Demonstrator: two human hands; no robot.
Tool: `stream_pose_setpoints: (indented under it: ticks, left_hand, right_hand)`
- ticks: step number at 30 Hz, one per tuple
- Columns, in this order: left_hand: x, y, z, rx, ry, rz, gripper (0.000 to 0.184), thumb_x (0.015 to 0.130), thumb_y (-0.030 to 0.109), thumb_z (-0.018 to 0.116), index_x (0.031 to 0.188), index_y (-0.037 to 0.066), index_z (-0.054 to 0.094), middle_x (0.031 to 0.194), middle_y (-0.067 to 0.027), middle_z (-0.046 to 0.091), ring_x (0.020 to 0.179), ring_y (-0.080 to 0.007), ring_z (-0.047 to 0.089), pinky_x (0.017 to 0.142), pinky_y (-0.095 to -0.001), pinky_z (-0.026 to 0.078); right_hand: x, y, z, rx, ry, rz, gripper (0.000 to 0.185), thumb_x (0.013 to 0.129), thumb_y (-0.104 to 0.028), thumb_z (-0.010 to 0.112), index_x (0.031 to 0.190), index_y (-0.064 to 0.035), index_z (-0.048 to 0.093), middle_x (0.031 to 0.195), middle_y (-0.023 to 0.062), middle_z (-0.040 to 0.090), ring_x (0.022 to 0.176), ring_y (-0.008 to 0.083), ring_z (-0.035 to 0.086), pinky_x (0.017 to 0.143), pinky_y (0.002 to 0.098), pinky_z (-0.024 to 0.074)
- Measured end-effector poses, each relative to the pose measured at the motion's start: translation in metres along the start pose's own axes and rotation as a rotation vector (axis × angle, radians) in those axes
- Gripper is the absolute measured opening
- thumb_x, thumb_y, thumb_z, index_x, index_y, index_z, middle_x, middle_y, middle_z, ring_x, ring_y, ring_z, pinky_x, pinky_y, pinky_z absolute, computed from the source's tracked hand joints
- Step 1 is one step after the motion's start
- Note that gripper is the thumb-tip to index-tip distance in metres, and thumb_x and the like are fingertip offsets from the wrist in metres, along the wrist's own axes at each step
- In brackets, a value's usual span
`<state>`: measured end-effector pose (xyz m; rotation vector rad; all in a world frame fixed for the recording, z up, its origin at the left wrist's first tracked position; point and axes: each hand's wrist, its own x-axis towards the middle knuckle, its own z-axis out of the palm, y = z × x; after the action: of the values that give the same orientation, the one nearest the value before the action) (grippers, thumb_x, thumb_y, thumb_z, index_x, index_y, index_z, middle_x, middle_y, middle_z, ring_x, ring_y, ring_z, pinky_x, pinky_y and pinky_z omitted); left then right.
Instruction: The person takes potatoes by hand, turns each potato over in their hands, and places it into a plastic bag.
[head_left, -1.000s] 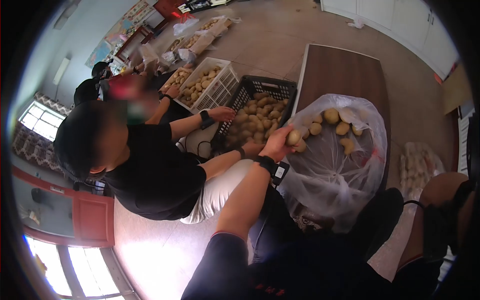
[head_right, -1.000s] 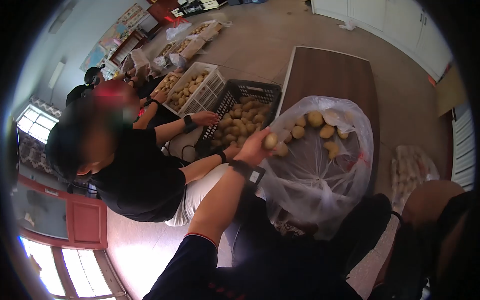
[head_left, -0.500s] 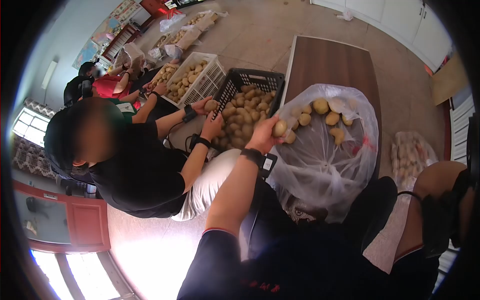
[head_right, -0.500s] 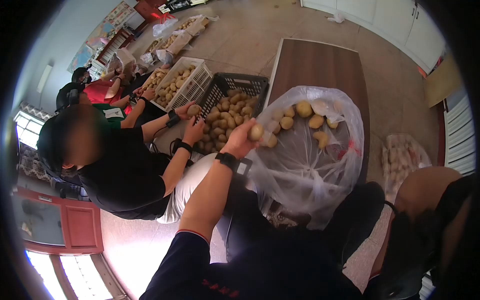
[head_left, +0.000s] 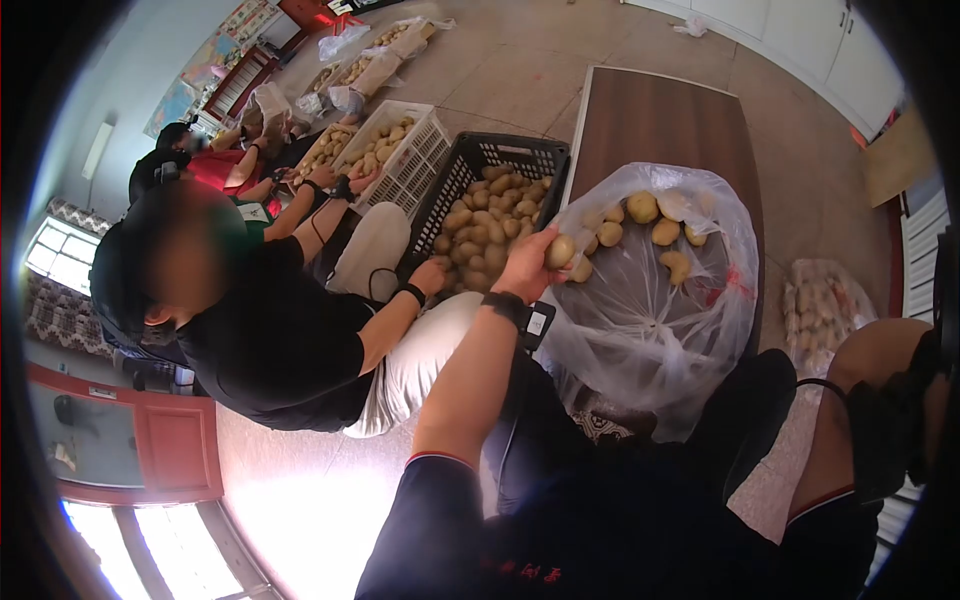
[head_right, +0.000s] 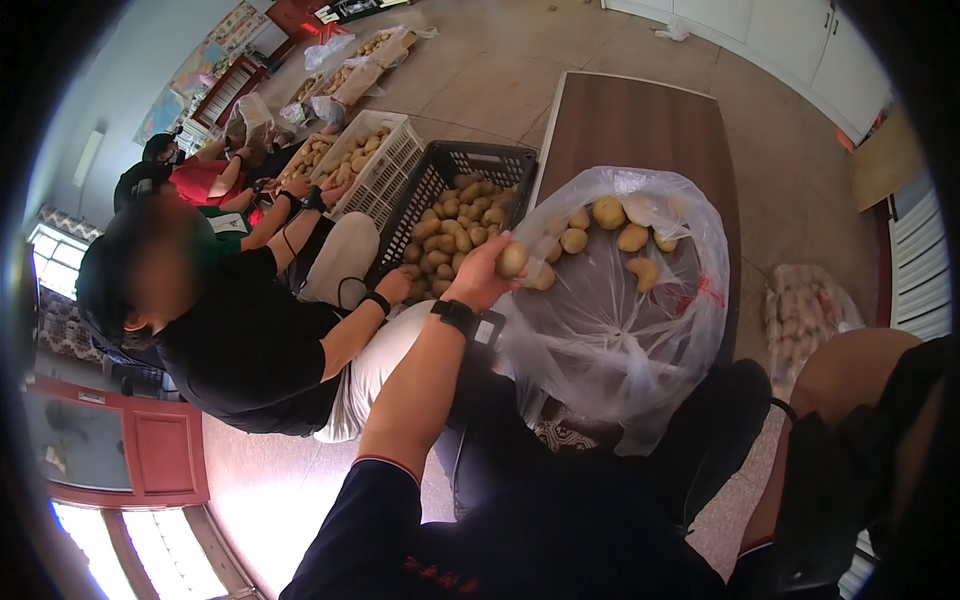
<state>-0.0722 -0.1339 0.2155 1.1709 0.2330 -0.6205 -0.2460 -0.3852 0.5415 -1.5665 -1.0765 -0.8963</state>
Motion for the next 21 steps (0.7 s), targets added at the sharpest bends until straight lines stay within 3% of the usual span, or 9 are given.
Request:
stream_pose_setpoints:
  ticks: [10, 15, 17, 18, 20, 21]
  left_hand:
    - [-0.003, 0.004, 0.003, -0.018, 0.010, -0.001, 0.031, 0.095, 0.040, 0.057, 0.109, 0.011, 0.056, 0.092, -0.0059, 0.063, 0.074, -0.0229, 0.060, 0.059, -0.0361, 0.044]
    - [0.000, -0.003, -0.005, 0.004, -0.002, 0.036, 0.029, 0.094, 0.039, 0.060, 0.103, 0.011, 0.058, 0.089, -0.0056, 0.063, 0.074, -0.0213, 0.061, 0.060, -0.0344, 0.045]
    - [-0.004, -0.005, 0.002, -0.142, 0.097, 0.063, 0.023, 0.096, 0.033, 0.060, 0.101, 0.011, 0.059, 0.088, -0.0038, 0.060, 0.075, -0.0196, 0.059, 0.060, -0.0358, 0.049]
    - [-0.006, -0.003, -0.002, -0.130, -0.045, 0.081, 0.019, 0.098, 0.030, 0.058, 0.102, 0.011, 0.058, 0.091, -0.0034, 0.059, 0.079, -0.0190, 0.058, 0.061, -0.0359, 0.049]
    - [0.002, -0.006, 0.000, -0.201, 0.015, 0.073, 0.020, 0.099, 0.028, 0.055, 0.107, 0.010, 0.056, 0.089, -0.0053, 0.059, 0.075, -0.0187, 0.058, 0.057, -0.0335, 0.048]
    - [-0.007, 0.005, 0.001, -0.129, -0.153, 0.087, 0.027, 0.098, 0.028, 0.052, 0.113, 0.007, 0.059, 0.096, -0.0065, 0.065, 0.080, -0.0197, 0.064, 0.056, -0.0324, 0.050]
  right_hand:
    - [-0.004, -0.004, -0.002, -0.128, -0.015, -0.011, 0.049, 0.088, -0.033, 0.051, 0.127, -0.0039, 0.050, 0.137, 0.0199, 0.045, 0.129, 0.0355, 0.042, 0.108, 0.0482, 0.0297]
    - [-0.001, -0.014, -0.010, -0.179, -0.005, -0.005, 0.048, 0.088, -0.031, 0.052, 0.127, -0.0029, 0.050, 0.137, 0.0201, 0.046, 0.129, 0.0351, 0.043, 0.108, 0.0477, 0.0304]
    - [-0.002, -0.018, -0.017, -0.232, -0.010, -0.017, 0.048, 0.088, -0.030, 0.052, 0.127, -0.0025, 0.050, 0.136, 0.0201, 0.046, 0.128, 0.0349, 0.043, 0.108, 0.0475, 0.0307]
    - [-0.004, -0.020, -0.022, -0.264, -0.021, -0.028, 0.048, 0.088, -0.029, 0.052, 0.127, -0.0023, 0.050, 0.136, 0.0202, 0.046, 0.128, 0.0348, 0.044, 0.108, 0.0474, 0.0309]
    - [-0.009, -0.023, -0.035, -0.331, -0.037, -0.067, 0.047, 0.088, -0.028, 0.052, 0.127, -0.0019, 0.050, 0.136, 0.0202, 0.047, 0.128, 0.0346, 0.044, 0.108, 0.0472, 0.0312]
    - [-0.010, -0.023, -0.039, -0.353, -0.040, -0.068, 0.047, 0.088, -0.028, 0.052, 0.127, -0.0017, 0.050, 0.136, 0.0203, 0.047, 0.128, 0.0345, 0.044, 0.108, 0.0471, 0.0313]
